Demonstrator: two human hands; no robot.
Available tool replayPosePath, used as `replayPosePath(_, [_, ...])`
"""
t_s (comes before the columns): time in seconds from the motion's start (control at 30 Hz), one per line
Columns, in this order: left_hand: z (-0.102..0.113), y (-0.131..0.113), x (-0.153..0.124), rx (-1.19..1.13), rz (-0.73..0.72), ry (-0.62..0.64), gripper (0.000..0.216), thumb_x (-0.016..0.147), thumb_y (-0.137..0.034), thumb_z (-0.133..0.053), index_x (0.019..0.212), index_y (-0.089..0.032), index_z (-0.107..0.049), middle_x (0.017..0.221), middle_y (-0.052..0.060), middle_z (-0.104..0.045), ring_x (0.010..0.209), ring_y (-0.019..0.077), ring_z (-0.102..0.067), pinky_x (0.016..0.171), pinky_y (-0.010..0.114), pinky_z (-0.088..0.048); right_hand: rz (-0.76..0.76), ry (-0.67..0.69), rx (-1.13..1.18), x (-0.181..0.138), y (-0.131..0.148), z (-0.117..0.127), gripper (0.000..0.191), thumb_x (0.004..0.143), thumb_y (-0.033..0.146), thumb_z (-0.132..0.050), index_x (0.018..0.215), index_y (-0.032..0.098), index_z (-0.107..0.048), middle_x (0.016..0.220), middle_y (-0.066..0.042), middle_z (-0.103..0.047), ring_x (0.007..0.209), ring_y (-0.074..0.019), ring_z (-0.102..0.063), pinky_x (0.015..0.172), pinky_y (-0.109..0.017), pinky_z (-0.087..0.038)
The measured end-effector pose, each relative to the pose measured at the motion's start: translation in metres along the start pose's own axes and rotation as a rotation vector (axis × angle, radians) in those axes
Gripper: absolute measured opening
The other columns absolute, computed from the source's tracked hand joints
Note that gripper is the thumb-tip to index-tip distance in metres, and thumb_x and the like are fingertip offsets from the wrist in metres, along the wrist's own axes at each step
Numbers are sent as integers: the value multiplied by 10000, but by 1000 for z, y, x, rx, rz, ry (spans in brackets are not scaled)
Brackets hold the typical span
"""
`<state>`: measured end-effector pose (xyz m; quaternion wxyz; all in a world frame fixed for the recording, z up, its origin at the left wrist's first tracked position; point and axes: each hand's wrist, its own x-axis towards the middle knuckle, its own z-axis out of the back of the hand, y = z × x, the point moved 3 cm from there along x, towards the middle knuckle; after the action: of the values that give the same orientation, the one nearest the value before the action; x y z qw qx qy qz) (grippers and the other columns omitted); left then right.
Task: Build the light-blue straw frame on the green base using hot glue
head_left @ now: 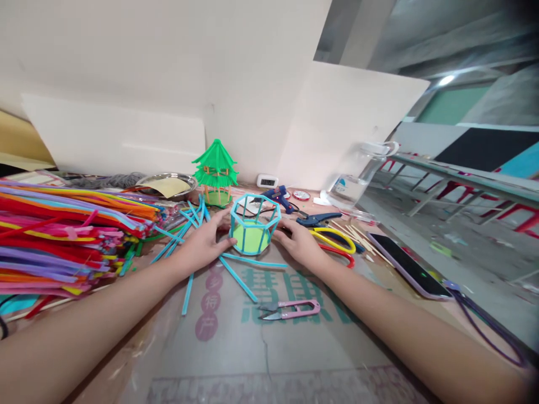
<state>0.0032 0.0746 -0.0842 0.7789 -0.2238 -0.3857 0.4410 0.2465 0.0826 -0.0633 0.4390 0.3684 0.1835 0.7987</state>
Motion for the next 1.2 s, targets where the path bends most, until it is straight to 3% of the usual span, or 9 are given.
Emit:
replayPosePath(0.13, [3, -4, -3, 104, 1, -22, 683, 856, -347, -628, 1471, -245, -349, 1312, 85, -631, 1166, 255, -630, 1023, 428, -491, -33, 37, 145, -1, -1, -3, 210, 874, 228, -555, 1020, 196, -702, 979, -53, -753, 918, -213, -692, 871, -367, -539])
replayPosePath(0.33, [6, -17, -7, 240, -84, -30, 645, 865, -297, -597, 1464, -229, -368, 1417, 86, -550, 1230, 259, -582, 1070, 411, -444, -166, 79, 393, -2, -7, -7, 372, 821, 287, -656, 1181, 196, -673, 976, -39, -749, 843, -199, -702, 811, -353, -574])
replayPosePath(0.43, [4, -15, -6, 207, -70, -28, 619, 853, -311, -621, 1431, -226, -416, 1332, 81, -611, 1201, 260, -598, 1048, 401, -460, -235, 75, 492, -2, -8, -9, 381, 775, 336, -717, 1126, 188, -705, 901, -29, -756, 808, -201, -702, 808, -353, -575])
replayPosePath(0.63, [4, -11, -4, 95, -3, -34, 591, 846, -392, -661, 1373, -237, -443, 1212, 63, -653, 1058, 227, -653, 907, 363, -523, -328, -6, 654, -3, -11, -11, 400, 738, 435, -765, 1053, 190, -740, 927, -38, -773, 941, -247, -706, 854, -364, -563])
replayPosePath(0.77, [15, -23, -7, 268, -128, -178, 296, 885, -440, -624, 1019, -176, -603, 936, 46, -668, 856, 194, -636, 783, 321, -504, -323, -58, 725, -4, -13, -11, 445, 698, 454, -803, 1062, 204, -746, 957, -33, -773, 956, -246, -706, 843, -340, -565])
replayPosePath(0.83, [14, -30, -10, 430, -268, -130, 269, 930, -436, -570, 960, -180, -646, 838, 38, -670, 817, 193, -630, 779, 319, -477, -318, -58, 736, -4, -14, -11, 447, 695, 466, -806, 1058, 213, -749, 955, -34, -773, 968, -253, -706, 827, -336, -570])
replayPosePath(0.9, [9, -34, -13, 578, -362, -24, 292, 949, -432, -545, 1077, -201, -672, 803, 37, -685, 803, 204, -644, 756, 315, -460, -320, -62, 737, -3, -14, -11, 444, 694, 477, -806, 1051, 218, -751, 952, -37, -773, 979, -262, -705, 819, -343, -577])
replayPosePath(1.07, [-1, -33, -15, 739, -360, 136, 390, 993, -420, -459, 1312, -240, -595, 829, 44, -738, 775, 210, -686, 671, 296, -436, -332, -68, 771, -4, -13, -12, 417, 688, 464, -813, 1024, 223, -752, 947, -36, -773, 976, -264, -709, 833, -362, -583])
replayPosePath(1.2, [-3, -35, -13, 688, -389, 193, 313, 1007, -359, -439, 1149, -218, -680, 945, 50, -763, 868, 198, -707, 725, 282, -452, -313, -36, 815, -4, -10, -15, 410, 681, 454, -816, 1022, 234, -752, 970, -32, -771, 1017, -265, -700, 849, -367, -583])
